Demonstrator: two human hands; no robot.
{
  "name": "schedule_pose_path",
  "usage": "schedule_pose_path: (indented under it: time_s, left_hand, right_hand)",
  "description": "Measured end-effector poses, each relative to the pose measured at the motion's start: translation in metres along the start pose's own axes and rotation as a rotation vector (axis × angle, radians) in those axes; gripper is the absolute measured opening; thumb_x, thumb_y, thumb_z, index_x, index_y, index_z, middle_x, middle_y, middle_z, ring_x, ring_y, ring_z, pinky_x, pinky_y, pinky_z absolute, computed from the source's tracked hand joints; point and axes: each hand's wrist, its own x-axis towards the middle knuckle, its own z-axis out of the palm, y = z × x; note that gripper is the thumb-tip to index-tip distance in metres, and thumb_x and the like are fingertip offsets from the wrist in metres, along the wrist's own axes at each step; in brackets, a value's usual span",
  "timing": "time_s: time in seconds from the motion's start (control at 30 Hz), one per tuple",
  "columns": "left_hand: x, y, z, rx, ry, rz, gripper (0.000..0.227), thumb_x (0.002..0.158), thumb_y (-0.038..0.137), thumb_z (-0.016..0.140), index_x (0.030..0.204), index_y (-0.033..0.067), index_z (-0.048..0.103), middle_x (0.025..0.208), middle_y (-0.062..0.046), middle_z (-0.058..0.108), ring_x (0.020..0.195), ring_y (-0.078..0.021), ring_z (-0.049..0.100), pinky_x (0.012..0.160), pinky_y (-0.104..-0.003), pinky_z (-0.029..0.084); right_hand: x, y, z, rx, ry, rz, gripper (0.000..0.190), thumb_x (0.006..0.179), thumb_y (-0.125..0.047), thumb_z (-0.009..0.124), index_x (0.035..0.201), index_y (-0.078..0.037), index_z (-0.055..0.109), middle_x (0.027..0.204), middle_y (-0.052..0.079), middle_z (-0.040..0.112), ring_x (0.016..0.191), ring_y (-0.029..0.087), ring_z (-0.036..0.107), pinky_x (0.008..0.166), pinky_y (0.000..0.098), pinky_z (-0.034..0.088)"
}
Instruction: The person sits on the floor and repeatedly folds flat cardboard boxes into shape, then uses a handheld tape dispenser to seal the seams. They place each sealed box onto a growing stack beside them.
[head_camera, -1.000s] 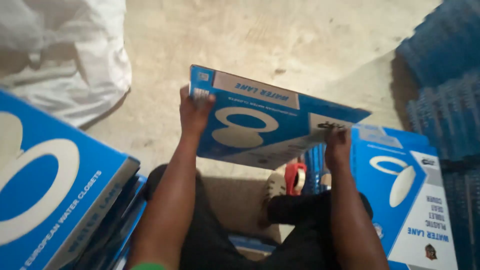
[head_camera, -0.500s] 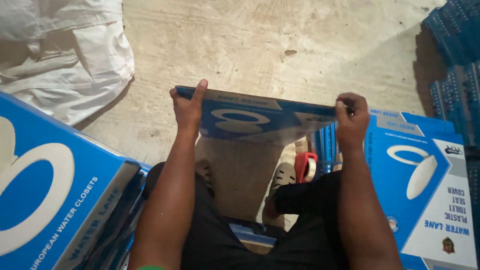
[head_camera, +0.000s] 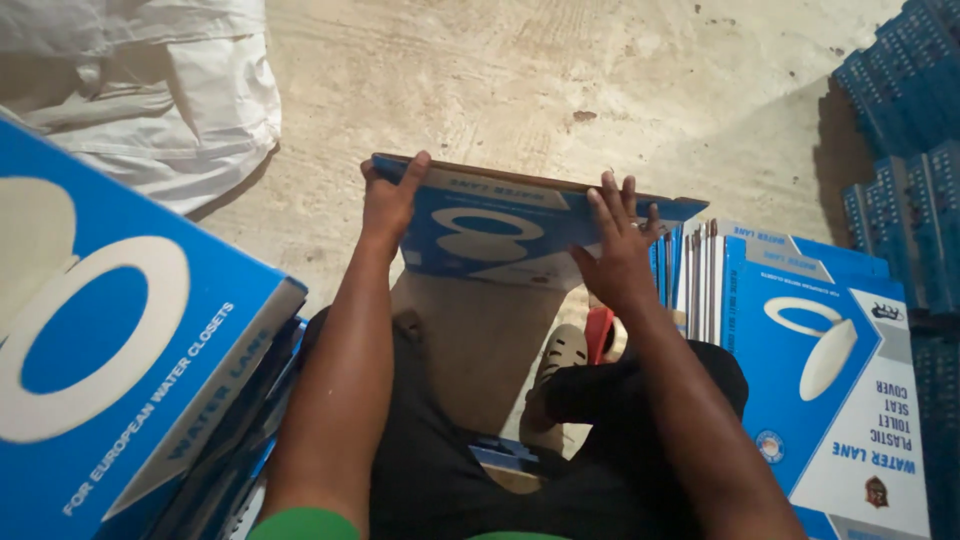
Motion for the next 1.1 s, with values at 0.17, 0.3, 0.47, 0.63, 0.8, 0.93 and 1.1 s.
schedule_pose_path:
  time_s: [0.17,0.3,0.47,0.63,0.8,0.93,1.1]
  left_hand:
    - [0.010,-0.016,0.006,0.172,0.012,0.174,0.088,0.078,0.057,0.086,0.130,0.0031,0.040,0.115,-0.016,0.070,0.105,-0.0260,0.070,0.093,-0.036,0.054]
    - [0.010,-0.029,0.011,0.235,0.037,0.297,0.106,0.058,0.050,0.098,0.129,0.0023,0.034,0.114,-0.016,0.072,0.107,-0.0292,0.071,0.094,-0.038,0.057]
    - [0.004,-0.025,0.015,0.390,0.026,0.266,0.119,0.050,0.045,0.103,0.135,0.0015,0.032,0.121,-0.019,0.068,0.115,-0.0358,0.067,0.097,-0.042,0.053]
    - [0.009,-0.033,0.016,0.265,0.093,0.472,0.109,0.053,0.035,0.101,0.137,0.0029,0.040,0.128,-0.021,0.063,0.120,-0.0369,0.063,0.101,-0.042,0.053]
    - [0.014,-0.046,0.015,0.218,0.080,0.465,0.101,0.055,0.030,0.099,0.137,0.0012,0.049,0.133,-0.021,0.060,0.126,-0.0369,0.060,0.106,-0.041,0.050]
    - [0.010,-0.042,0.018,0.280,0.081,0.435,0.107,0.053,0.034,0.102,0.140,0.0013,0.049,0.136,-0.023,0.058,0.129,-0.0392,0.055,0.107,-0.042,0.046]
    - [0.009,-0.034,0.011,0.165,-0.137,0.370,0.089,0.057,0.034,0.094,0.136,0.0100,0.059,0.127,-0.015,0.071,0.121,-0.0305,0.068,0.099,-0.038,0.054]
  right_hand:
    - [0.008,0.000,0.001,-0.078,0.156,-0.007,0.067,0.077,-0.019,0.087,0.136,-0.008,0.058,0.156,0.025,0.037,0.151,0.040,0.027,0.111,0.0654,0.016]
    - [0.023,-0.028,0.006,-0.225,0.233,-0.029,0.036,0.085,-0.024,0.088,0.109,-0.006,0.068,0.119,0.020,0.053,0.126,0.039,0.045,0.100,0.0591,0.029]
    - [0.057,-0.092,0.005,-0.234,0.130,-0.094,0.029,0.079,-0.021,0.083,0.099,-0.007,0.068,0.104,0.014,0.066,0.105,0.036,0.064,0.091,0.0507,0.048]
    - [0.102,-0.134,0.003,-0.225,-0.346,0.104,0.020,0.089,-0.019,0.073,0.108,-0.013,0.071,0.096,0.019,0.074,0.092,0.042,0.070,0.081,0.0517,0.054]
    - [0.149,-0.121,0.016,-0.261,-0.489,-0.038,0.036,0.078,-0.025,0.076,0.112,-0.015,0.073,0.101,0.018,0.074,0.098,0.039,0.069,0.084,0.0513,0.055]
    - [0.170,-0.117,0.028,-0.220,-0.680,-0.018,0.029,0.085,-0.024,0.071,0.112,-0.014,0.075,0.105,0.019,0.074,0.100,0.039,0.070,0.087,0.0509,0.056]
    - [0.174,-0.119,0.015,-0.163,-0.744,-0.064,0.037,0.081,-0.012,0.068,0.115,-0.020,0.077,0.107,0.016,0.076,0.102,0.036,0.071,0.092,0.0475,0.056]
